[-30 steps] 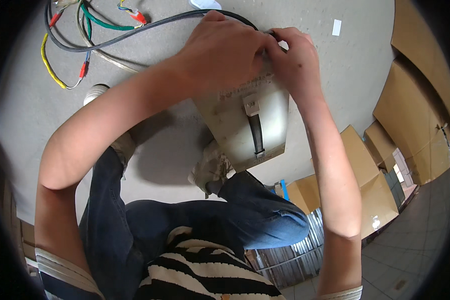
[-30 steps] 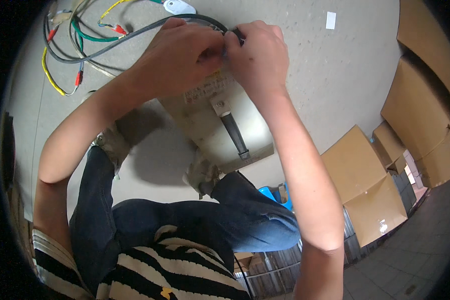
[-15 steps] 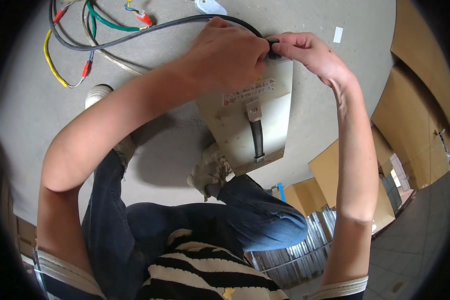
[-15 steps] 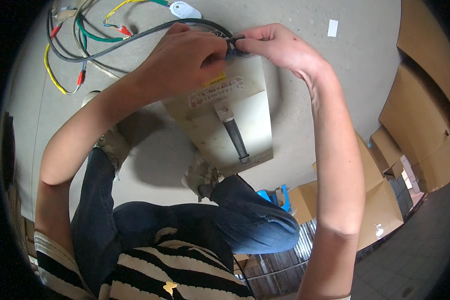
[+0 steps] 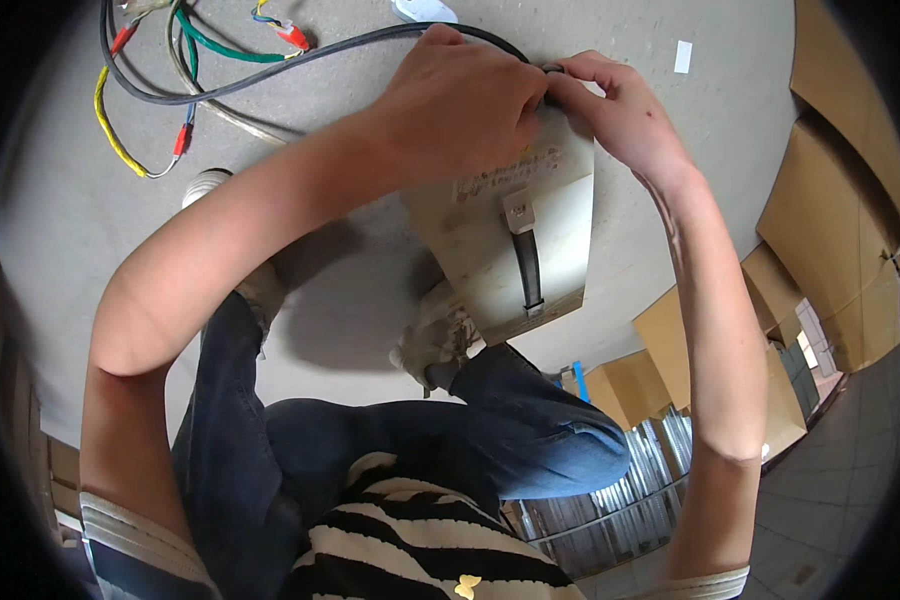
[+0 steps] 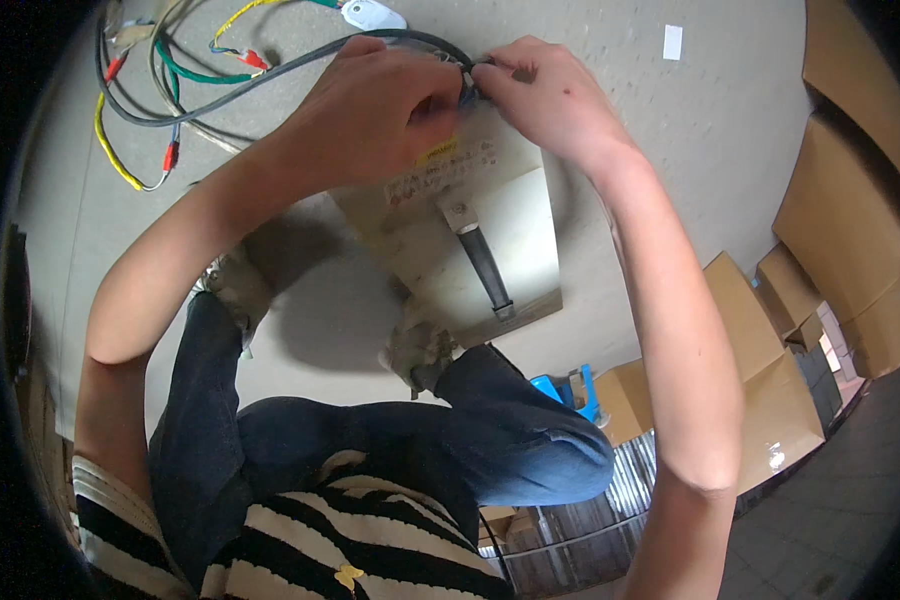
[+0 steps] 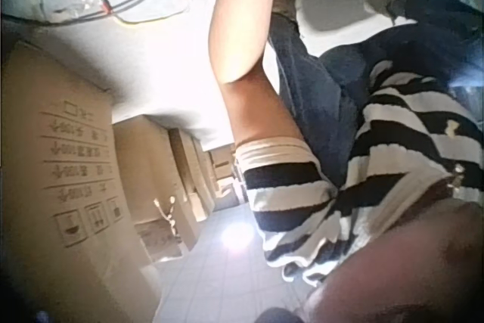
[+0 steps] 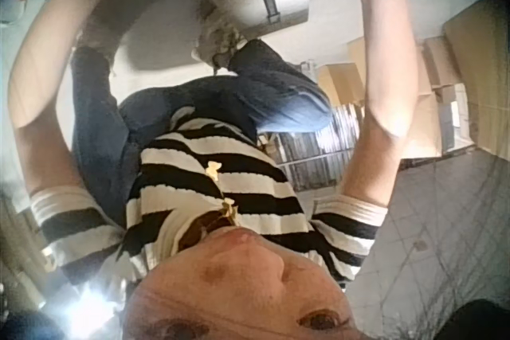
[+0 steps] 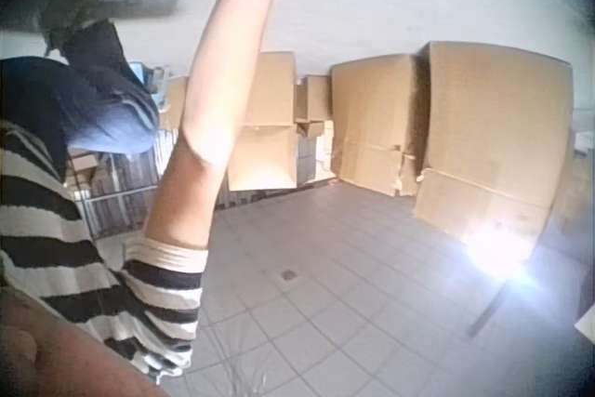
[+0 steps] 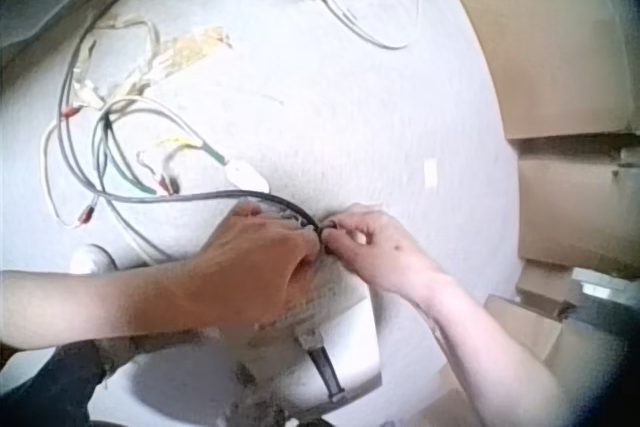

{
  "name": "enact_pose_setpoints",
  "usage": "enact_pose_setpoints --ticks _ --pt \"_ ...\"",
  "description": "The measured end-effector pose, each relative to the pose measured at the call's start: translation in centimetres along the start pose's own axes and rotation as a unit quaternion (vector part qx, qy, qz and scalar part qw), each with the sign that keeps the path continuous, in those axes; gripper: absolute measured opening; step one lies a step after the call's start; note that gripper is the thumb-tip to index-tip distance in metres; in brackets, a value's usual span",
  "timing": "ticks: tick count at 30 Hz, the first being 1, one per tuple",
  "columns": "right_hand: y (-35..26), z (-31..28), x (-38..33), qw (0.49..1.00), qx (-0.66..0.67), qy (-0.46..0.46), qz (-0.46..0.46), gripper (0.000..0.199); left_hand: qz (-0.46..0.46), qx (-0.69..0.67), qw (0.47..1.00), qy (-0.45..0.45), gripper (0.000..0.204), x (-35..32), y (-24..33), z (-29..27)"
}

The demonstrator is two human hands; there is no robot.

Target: The person connects wires to a white electronic device on the floor, then moves to sit on a small stool and handles cardboard boxes filled with electronic components. The person opens a box and picks up a label.

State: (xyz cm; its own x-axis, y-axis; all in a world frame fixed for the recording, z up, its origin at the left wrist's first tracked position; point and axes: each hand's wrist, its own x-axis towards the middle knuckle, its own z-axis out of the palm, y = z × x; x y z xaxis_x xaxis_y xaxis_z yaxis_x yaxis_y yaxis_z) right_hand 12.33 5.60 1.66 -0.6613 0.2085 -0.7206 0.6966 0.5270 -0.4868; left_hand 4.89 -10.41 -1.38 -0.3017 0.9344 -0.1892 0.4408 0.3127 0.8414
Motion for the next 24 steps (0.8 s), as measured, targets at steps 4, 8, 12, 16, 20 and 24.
enact_pose_setpoints --ticks 4,8,12,16,20,24 --pt "-0.2 1.3 -0.1 0.997 -0.036 0.062 0.016 0.028 0.010 -0.007 0.999 0.046 0.011 -0.3 -0.3 0.5" --pt "-0.3 1.8 -0.7 0.996 -0.025 0.088 -0.008 0.025 -0.031 -0.021 0.997 -0.066 0.019 0.5 0.6 -0.9" --pt "-0.1 1.9 -0.8 0.993 -0.045 0.107 -0.002 0.029 0.003 -0.021 1.000 0.013 0.014 0.3 -0.1 -0.1" --pt "2.3 3.0 -1.7 0.961 0.049 0.261 -0.071 0.024 -0.011 -0.023 1.000 -0.008 0.012 0.5 0.1 -0.2" --pt "5.0 6.0 -6.4 0.912 0.132 0.387 -0.035 0.025 -0.001 -0.009 0.999 -0.043 0.011 1.0 0.2 -1.6" --pt "5.2 9.6 -9.2 0.891 0.092 0.444 0.040 0.027 -0.078 -0.091 0.990 -0.079 0.011 2.9 0.3 -3.4"
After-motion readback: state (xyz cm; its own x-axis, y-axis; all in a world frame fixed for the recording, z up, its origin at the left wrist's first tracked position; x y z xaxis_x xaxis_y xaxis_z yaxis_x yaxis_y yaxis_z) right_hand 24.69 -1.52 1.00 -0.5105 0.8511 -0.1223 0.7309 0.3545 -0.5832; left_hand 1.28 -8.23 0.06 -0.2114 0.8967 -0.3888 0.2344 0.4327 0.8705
